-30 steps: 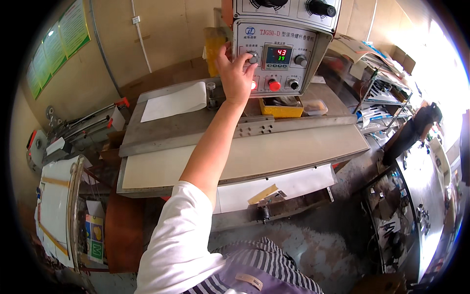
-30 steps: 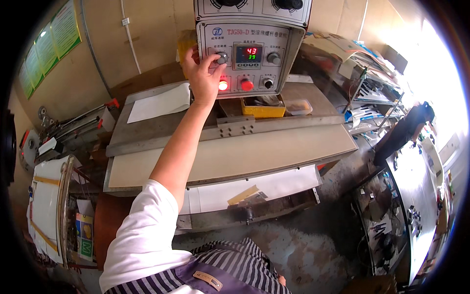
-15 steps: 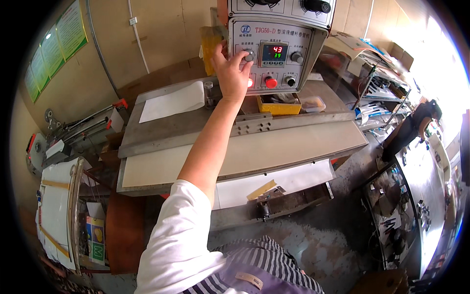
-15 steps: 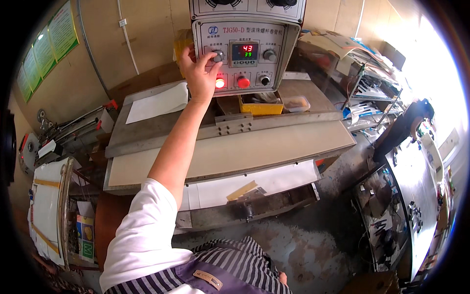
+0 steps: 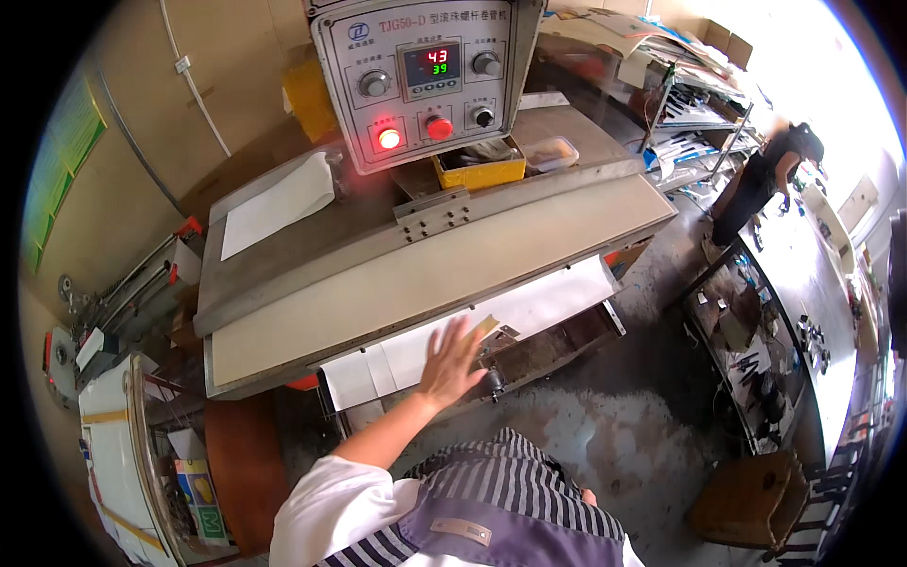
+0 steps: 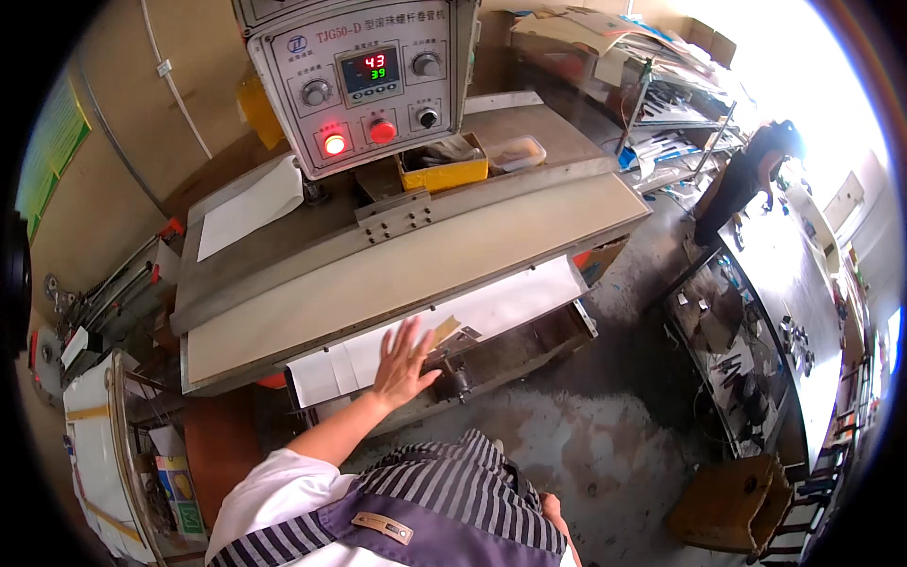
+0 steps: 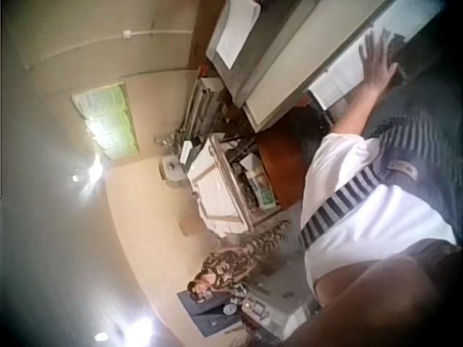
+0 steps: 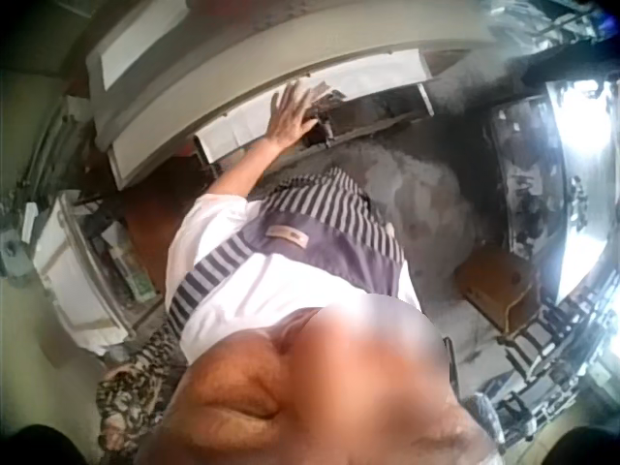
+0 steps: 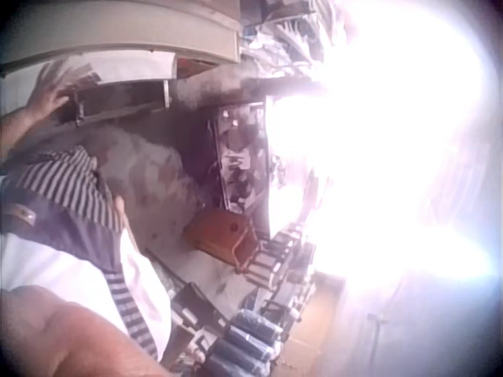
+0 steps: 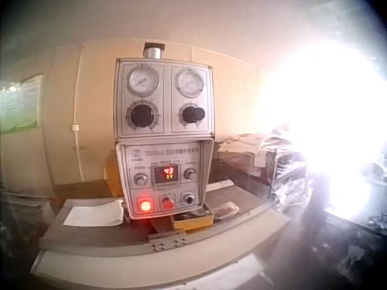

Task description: The person arranges small dark tiles onto a white rectangular sheet on a metal table, then uses a machine to press the sheet. The person repeats the arranging and pressing steps multiple times.

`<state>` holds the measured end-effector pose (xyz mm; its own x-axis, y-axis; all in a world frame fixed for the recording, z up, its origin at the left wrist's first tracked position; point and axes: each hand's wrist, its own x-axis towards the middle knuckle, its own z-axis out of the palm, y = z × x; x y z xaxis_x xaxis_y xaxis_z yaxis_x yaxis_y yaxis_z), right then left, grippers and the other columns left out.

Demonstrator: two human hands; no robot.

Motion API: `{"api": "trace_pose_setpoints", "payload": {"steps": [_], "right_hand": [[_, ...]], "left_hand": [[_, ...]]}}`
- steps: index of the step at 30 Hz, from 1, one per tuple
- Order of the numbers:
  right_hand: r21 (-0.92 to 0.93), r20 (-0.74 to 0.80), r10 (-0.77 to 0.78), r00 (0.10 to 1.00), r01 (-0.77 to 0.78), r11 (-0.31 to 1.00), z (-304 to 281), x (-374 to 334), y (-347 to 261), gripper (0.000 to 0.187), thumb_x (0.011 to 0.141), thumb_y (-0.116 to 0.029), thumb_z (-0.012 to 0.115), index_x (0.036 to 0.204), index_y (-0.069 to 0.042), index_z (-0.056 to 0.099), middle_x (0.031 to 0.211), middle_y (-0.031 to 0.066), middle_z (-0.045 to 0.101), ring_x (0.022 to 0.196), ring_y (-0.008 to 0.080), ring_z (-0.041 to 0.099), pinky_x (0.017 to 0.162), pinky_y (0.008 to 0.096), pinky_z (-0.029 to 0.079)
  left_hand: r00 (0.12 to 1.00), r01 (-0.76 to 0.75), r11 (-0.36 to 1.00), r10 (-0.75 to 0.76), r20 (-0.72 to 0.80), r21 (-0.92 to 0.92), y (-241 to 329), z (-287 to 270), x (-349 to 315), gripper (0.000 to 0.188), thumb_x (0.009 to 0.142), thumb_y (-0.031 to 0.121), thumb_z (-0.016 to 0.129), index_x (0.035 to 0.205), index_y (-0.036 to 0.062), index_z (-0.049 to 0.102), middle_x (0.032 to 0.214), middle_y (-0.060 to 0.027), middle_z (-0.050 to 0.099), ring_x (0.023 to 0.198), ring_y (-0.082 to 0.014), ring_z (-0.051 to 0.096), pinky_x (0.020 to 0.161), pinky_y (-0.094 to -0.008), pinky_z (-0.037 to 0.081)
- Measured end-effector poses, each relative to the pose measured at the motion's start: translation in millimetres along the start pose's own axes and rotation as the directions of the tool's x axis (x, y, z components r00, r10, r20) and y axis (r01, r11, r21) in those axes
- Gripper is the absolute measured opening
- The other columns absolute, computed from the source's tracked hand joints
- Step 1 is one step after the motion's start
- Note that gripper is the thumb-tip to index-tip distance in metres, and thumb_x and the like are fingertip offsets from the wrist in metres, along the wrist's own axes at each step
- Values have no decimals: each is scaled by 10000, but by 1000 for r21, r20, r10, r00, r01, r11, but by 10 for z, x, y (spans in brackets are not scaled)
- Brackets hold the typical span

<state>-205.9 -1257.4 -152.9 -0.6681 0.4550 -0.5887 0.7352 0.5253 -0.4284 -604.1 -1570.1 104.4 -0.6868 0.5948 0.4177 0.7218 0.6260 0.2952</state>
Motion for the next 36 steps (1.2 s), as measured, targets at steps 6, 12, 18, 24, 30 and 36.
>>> {"api": "trace_pose_setpoints", "payload": {"steps": [6, 12, 18, 24, 30, 36], "right_hand": [[38, 9, -15, 1000, 15, 999, 81, 123, 133, 291, 853, -324, 597, 972, -108, 752, 940, 207, 708, 919, 386, 689, 764, 474, 539], [94, -4, -101, 995, 101, 990, 105, 452, 240, 291, 852, -318, 599, 973, -101, 750, 941, 211, 707, 919, 388, 689, 759, 476, 536], [-43, 141, -120, 983, 127, 991, -314, 623, -112, 298, 818, -331, 672, 996, -108, 757, 947, 163, 726, 917, 334, 705, 801, 399, 553], [0, 156, -96, 983, 97, 995, -375, 900, 82, 330, 796, -353, 690, 1004, -106, 759, 959, 154, 733, 939, 313, 707, 836, 391, 556], [-130, 221, -44, 974, 74, 989, -538, 826, 150, 312, 786, -293, 646, 1011, -106, 755, 958, 163, 730, 939, 314, 710, 846, 401, 556], [-38, 242, 105, 964, -98, 994, -824, 685, -295, 269, 810, -261, 640, 987, -92, 753, 838, 130, 740, 793, 245, 737, 768, 355, 571]], "left_hand": [[895, 362, 877, -422, 147, 315, -695, 472, -649, 999, 766, 450, 770, 1528, 55, 258, 1607, -188, 177, 1506, -326, 122, 1198, -548, 111], [891, 338, 891, -407, 202, 305, -756, 554, -633, 732, 767, 383, 779, 1375, 85, 502, 1491, -148, 384, 1413, -303, 326, 1151, -476, 281], [907, 336, 904, -386, 169, 266, -792, 571, -682, 653, 755, 337, 788, 1309, 89, 547, 1434, -121, 449, 1334, -269, 427, 1064, -418, 380], [898, 325, 885, -400, 185, 333, -608, 480, -707, 695, 766, 354, 784, 1354, 96, 517, 1473, -132, 394, 1380, -301, 364, 1121, -458, 330], [854, 369, 867, -458, 246, 335, -311, 379, -837, 845, 772, 450, 759, 1445, 83, 404, 1532, -141, 323, 1427, -316, 293, 1168, -479, 264], [893, 325, 940, -343, 291, 109, -286, 325, -1005, 925, 837, 523, 665, 1500, 0, 288, 1574, -171, 269, 1465, -349, 243, 1187, -516, 181]]}}
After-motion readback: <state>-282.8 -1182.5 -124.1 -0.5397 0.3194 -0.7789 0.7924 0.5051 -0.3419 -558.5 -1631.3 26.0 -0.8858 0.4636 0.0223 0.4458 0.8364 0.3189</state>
